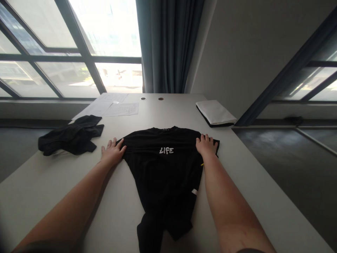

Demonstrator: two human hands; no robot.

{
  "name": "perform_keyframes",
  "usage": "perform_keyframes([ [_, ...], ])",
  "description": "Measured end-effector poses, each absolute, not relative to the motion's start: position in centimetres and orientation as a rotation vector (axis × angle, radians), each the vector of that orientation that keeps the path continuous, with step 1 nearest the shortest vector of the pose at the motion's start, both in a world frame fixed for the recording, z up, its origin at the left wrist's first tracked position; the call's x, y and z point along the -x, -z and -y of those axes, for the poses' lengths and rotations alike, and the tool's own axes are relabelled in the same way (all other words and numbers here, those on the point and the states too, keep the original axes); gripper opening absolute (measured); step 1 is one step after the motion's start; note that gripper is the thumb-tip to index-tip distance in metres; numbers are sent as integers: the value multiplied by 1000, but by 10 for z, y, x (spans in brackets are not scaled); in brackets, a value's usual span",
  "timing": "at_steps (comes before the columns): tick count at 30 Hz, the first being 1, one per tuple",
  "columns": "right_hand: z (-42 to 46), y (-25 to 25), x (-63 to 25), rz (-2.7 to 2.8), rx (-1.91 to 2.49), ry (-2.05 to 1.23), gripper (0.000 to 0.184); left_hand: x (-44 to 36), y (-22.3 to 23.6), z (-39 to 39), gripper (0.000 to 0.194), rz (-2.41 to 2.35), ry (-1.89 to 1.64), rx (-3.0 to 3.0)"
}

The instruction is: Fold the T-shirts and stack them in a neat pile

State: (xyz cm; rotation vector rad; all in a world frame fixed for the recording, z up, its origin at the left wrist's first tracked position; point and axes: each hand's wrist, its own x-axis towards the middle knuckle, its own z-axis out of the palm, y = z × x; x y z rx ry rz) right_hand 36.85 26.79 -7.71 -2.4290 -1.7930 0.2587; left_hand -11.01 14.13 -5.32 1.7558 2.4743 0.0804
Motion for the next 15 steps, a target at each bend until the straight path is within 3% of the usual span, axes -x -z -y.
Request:
perform_keyframes([
  [7, -248, 72, -374, 1588, 2550, -239, 78, 114, 58, -147, 68, -2578, -220, -1707],
  [15, -206, 71, -395, 1785, 2453, -140, 72, 122, 63, -94, 70, -2707, -323, -1681],
])
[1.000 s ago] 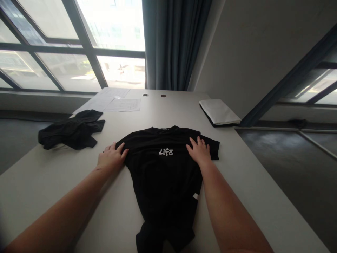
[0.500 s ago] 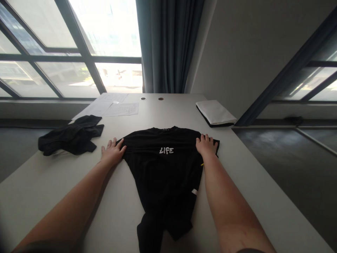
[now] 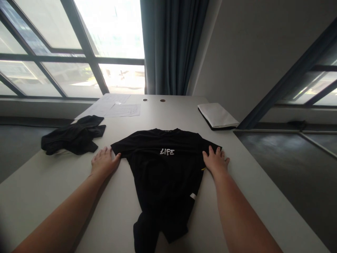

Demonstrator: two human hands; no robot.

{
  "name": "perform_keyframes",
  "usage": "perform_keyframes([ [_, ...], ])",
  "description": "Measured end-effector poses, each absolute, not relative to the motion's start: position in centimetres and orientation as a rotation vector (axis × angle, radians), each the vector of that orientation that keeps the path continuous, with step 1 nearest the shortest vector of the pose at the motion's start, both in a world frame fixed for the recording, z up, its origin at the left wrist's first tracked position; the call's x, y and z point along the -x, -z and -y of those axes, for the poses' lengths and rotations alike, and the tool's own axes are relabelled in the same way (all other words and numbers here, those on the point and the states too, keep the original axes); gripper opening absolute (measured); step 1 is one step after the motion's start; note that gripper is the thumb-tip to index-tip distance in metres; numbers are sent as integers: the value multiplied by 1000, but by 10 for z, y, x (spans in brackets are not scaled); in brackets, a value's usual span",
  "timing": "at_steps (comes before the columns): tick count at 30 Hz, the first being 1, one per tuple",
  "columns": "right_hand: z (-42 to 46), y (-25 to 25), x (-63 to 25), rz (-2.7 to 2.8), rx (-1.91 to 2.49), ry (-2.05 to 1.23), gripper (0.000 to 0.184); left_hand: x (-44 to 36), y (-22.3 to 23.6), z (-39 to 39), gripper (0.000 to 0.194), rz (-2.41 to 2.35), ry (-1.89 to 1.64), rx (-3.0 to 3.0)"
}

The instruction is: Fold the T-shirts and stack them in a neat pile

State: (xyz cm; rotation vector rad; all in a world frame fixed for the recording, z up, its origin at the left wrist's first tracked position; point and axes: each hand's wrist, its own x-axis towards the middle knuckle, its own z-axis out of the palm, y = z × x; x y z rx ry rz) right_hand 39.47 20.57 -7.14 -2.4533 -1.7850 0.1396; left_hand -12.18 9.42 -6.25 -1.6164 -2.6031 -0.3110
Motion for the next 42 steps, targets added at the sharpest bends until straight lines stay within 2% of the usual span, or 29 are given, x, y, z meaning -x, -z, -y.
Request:
perform_keyframes([
  [3, -199, 70, -409, 1670, 2498, -54, 71, 118, 56, -90, 57, 2579, 359, 1630],
  [7, -191, 65, -421, 1592, 2538, 117, 59, 109, 47, -93, 33, 2571, 432, 1728],
  [10, -185, 61, -419, 1616, 2467, 126, 43, 106, 44, -97, 30, 2609, 551, 1751],
  [13, -184, 56, -412, 1623, 2410, 54, 33, 107, 45, -100, 30, 2679, 833, 1780],
  [17, -187, 50, -404, 1452, 2336, -55, 40, 109, 47, -102, 27, 2656, 1299, 1770],
  [22, -183, 50, -402, 1318, 2046, -236, 48, 114, 50, -104, 25, 2578, 1654, 1735],
  [25, -174, 54, -403, 1350, 1829, -357, 65, 115, 51, -104, 32, 2586, 1858, 1725],
  [27, -168, 58, -405, 1387, 1744, -424, 70, 115, 51, -102, 44, 2569, 1941, 1780],
  [29, -163, 61, -408, 1392, 1798, -446, 63, 114, 50, -99, 54, 2572, 1794, 1902],
  [32, -161, 62, -415, 1429, 2025, -308, 44, 114, 45, -95, 42, 2597, 1154, 1998],
  [34, -162, 61, -419, 1533, 2132, -157, 42, 113, 40, -92, 34, 2611, 725, 1956],
  [37, -161, 57, -415, 1653, 2196, 71, 46, 109, 29, -87, 37, 2655, 294, 1845],
  [39, -159, 54, -406, 1702, 2135, 232, 52, 104, 22, -85, 43, 2605, 198, 1786],
  [42, -161, 52, -387, 1875, 1981, 344, 55, 92, 19, -86, 50, 2344, 322, 1857],
])
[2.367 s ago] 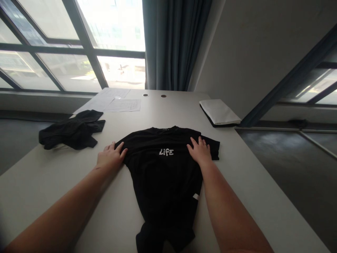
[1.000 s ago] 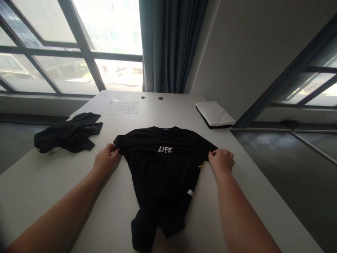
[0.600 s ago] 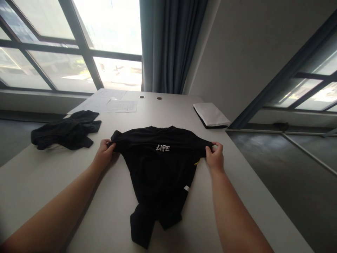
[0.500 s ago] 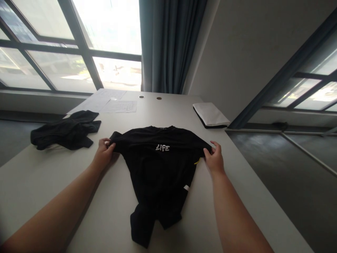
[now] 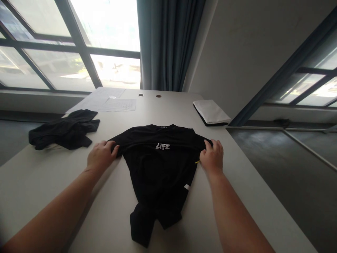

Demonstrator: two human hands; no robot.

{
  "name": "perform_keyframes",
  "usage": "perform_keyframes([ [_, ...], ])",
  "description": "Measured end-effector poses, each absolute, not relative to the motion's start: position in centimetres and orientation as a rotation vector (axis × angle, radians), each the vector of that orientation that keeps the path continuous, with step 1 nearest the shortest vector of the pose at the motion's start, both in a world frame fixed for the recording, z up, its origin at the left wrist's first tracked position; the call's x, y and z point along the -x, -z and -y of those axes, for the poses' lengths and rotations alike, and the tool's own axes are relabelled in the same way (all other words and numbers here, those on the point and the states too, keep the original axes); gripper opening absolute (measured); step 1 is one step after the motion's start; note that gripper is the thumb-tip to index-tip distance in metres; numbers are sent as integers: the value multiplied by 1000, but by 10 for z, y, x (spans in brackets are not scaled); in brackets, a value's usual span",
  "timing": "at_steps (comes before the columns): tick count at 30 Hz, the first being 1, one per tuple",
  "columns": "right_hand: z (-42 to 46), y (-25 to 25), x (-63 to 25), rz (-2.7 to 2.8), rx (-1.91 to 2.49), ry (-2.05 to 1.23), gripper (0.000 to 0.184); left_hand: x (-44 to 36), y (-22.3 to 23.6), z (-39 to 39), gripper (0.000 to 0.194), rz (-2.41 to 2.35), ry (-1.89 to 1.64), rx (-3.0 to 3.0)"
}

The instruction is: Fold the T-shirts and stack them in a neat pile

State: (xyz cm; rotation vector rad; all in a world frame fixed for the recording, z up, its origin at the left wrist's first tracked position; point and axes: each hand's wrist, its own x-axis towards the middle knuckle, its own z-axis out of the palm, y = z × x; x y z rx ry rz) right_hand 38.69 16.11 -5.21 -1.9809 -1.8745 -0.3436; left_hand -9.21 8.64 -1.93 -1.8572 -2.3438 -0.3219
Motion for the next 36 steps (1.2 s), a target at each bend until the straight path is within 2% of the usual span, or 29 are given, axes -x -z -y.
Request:
perform_keyframes([
  [4, -176, 62, -371, 2180, 2028, 103, 57, 72, 34, -101, 58, 2110, 416, 2164],
  [8, -199, 74, -372, 2244, 2178, -125, 65, 60, 50, -123, 63, 2296, 245, 2184],
  [16, -235, 76, -364, 2069, 2347, -233, 73, 67, 52, -178, 71, 2418, 201, 2188],
  [19, -242, 73, -358, 2022, 2284, -216, 70, 73, 53, -194, 72, 2441, 186, 2182],
  [22, -234, 66, -355, 1948, 2110, -99, 58, 72, 50, -195, 62, 2332, 293, 2192],
  [26, -194, 57, -352, 1964, 1699, -39, 44, 57, 38, -154, 46, 1947, 611, 2363],
  [32, -87, 51, -327, 2415, 996, -411, 31, 29, 20, -32, 30, 1222, 687, 3100],
  [34, -53, 46, -315, 2522, 884, -505, 34, 24, 16, 0, 38, 1172, 670, 3243],
  [36, -28, 41, -306, 2603, 810, -573, 44, 20, 15, 18, 59, 1180, 609, 3302],
])
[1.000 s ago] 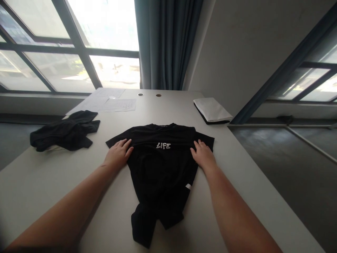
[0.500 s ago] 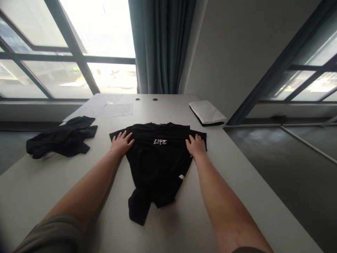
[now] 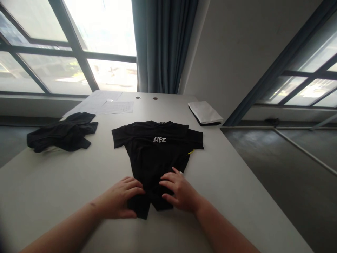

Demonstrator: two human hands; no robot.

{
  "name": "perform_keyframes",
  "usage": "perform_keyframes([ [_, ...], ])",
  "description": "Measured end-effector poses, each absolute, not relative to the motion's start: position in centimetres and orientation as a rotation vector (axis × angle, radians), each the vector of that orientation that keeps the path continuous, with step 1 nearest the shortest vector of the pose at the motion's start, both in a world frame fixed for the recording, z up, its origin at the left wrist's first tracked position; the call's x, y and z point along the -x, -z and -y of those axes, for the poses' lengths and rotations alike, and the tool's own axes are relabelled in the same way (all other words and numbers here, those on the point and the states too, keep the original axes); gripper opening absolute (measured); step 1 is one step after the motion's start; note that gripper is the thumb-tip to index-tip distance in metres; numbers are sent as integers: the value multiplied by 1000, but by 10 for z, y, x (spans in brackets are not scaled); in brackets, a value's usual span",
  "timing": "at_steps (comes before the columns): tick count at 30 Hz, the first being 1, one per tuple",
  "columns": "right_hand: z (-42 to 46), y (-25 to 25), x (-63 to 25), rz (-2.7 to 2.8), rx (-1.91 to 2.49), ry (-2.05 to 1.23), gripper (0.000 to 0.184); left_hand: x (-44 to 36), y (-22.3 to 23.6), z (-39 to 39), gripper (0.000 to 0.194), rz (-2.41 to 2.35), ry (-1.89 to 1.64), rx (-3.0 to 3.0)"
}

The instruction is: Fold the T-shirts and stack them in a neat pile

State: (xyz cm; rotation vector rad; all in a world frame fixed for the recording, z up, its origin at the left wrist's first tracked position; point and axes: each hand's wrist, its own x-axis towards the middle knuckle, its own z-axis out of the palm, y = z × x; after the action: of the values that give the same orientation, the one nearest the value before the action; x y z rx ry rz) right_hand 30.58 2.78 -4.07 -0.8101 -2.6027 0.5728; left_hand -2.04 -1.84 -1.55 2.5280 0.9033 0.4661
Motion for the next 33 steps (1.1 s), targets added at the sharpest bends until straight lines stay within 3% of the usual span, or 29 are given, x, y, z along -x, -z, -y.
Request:
perform_keyframes([
  [2, -12, 36, -301, 2651, 776, -591, 56, 17, 17, 26, 74, -950, -441, -2524],
  [6, 4, 35, -302, 2699, 738, -525, 69, 11, 24, 26, 56, -1062, -519, -2444],
  [8, 11, 37, -303, 2701, 753, -486, 58, 9, 23, 27, 53, -1085, -563, -2356],
  [12, 23, 36, -302, 2634, 780, -415, 17, 7, 13, 33, 48, -1170, -701, -2122],
  [16, 22, 29, -306, 2487, 712, -453, 13, 12, 4, 34, 37, -1103, -821, -2121],
  [20, 15, 28, -320, 2344, 814, -478, 8, 20, -3, 30, 38, -1103, -715, -2112],
  [26, 14, 12, -341, 2247, 1175, -709, 33, 31, -23, 27, 41, -988, -604, -2169],
  [33, 14, -45, -364, 2254, 1007, -908, 37, 43, -57, 37, 39, -1173, -300, -2197],
])
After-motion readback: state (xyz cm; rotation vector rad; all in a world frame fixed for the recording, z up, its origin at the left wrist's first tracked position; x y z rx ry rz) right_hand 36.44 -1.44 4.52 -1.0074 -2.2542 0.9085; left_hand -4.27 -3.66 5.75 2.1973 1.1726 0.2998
